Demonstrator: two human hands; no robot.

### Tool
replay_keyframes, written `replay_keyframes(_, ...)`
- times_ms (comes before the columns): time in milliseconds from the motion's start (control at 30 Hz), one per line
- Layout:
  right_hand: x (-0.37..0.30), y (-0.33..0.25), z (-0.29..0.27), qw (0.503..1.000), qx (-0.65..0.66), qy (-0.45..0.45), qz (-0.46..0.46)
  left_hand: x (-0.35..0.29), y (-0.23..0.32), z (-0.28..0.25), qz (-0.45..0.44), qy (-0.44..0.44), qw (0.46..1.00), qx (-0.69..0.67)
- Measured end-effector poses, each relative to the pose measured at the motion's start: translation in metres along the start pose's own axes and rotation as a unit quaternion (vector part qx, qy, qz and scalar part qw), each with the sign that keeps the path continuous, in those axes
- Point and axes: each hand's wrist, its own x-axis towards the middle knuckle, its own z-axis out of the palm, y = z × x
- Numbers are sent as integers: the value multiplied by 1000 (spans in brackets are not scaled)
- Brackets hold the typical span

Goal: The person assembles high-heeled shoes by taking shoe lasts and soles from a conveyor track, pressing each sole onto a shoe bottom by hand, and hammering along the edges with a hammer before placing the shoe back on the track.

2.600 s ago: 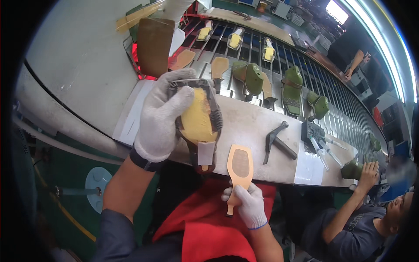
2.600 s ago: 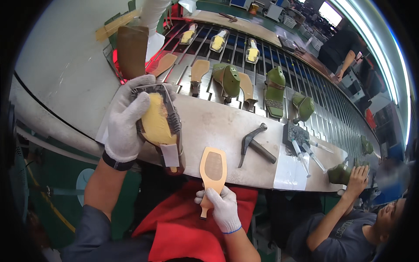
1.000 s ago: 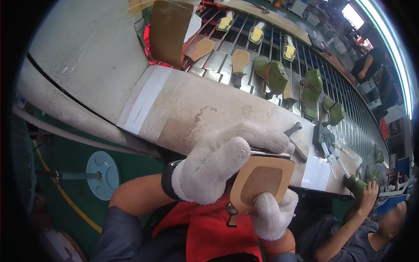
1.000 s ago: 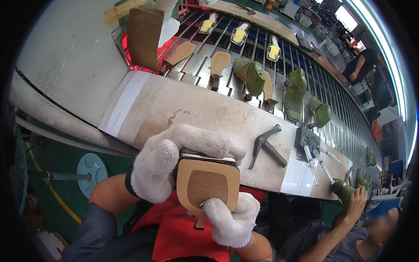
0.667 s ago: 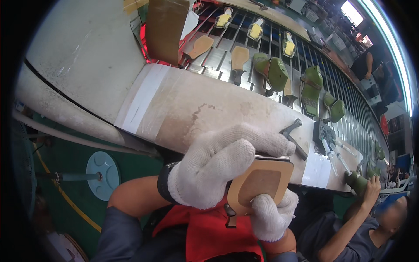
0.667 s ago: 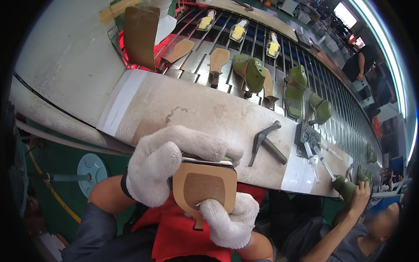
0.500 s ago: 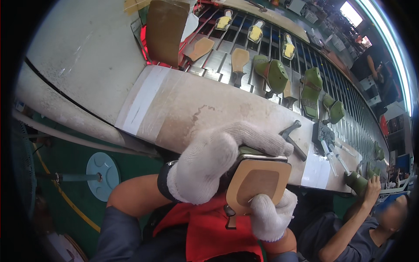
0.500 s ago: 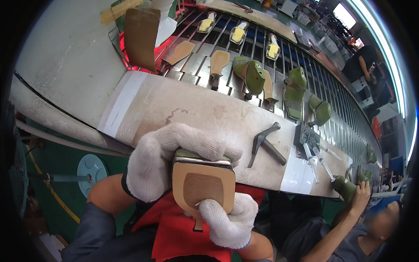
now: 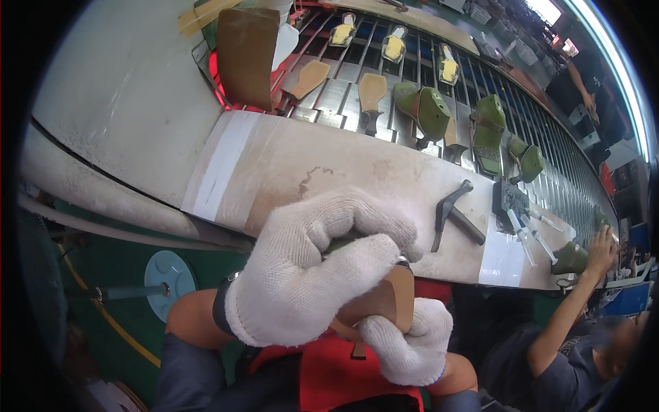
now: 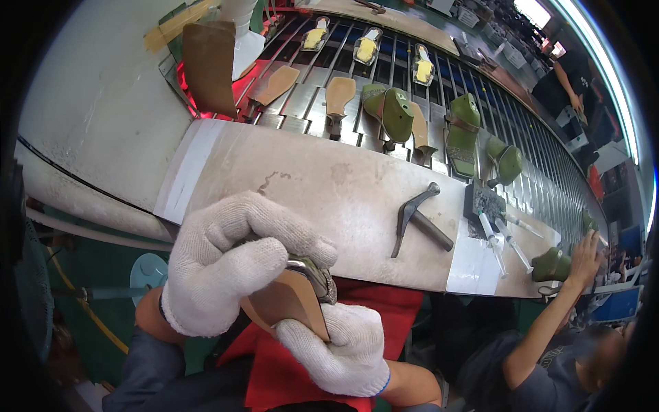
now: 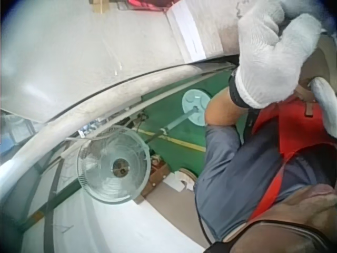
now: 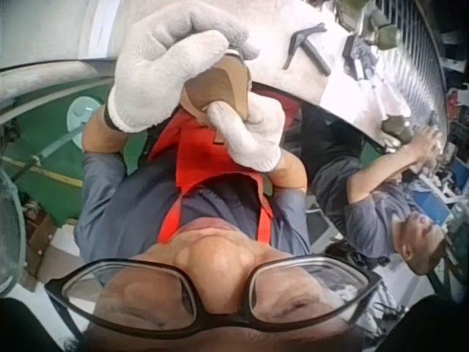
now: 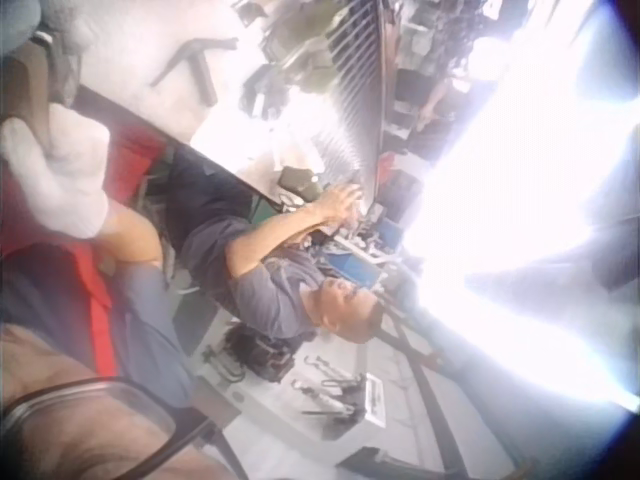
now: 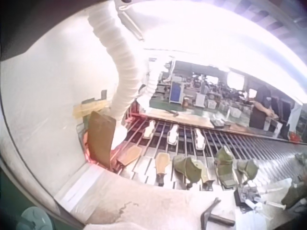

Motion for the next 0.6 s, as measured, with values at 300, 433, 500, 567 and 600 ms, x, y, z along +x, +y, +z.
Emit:
replay_keyframes(300,1,-4,3,998,-21,-47,20,-3,6,-16,17,-59,993,102)
replay_keyframes(433,4,-7,4,998,-31,-52,-18,-7,12,-10,14,-45,995,90)
replay_keyframes(500,3,-7,4,998,-44,-32,-34,-7,15,-9,-8,-32,991,128)
replay_keyframes(567,5,-14,-4,998,-38,-58,-8,-3,16,-9,-15,-30,993,111)
replay_keyframes(600,9,-18,-7,996,-32,-83,16,3,17,-10,-20,-27,995,96)
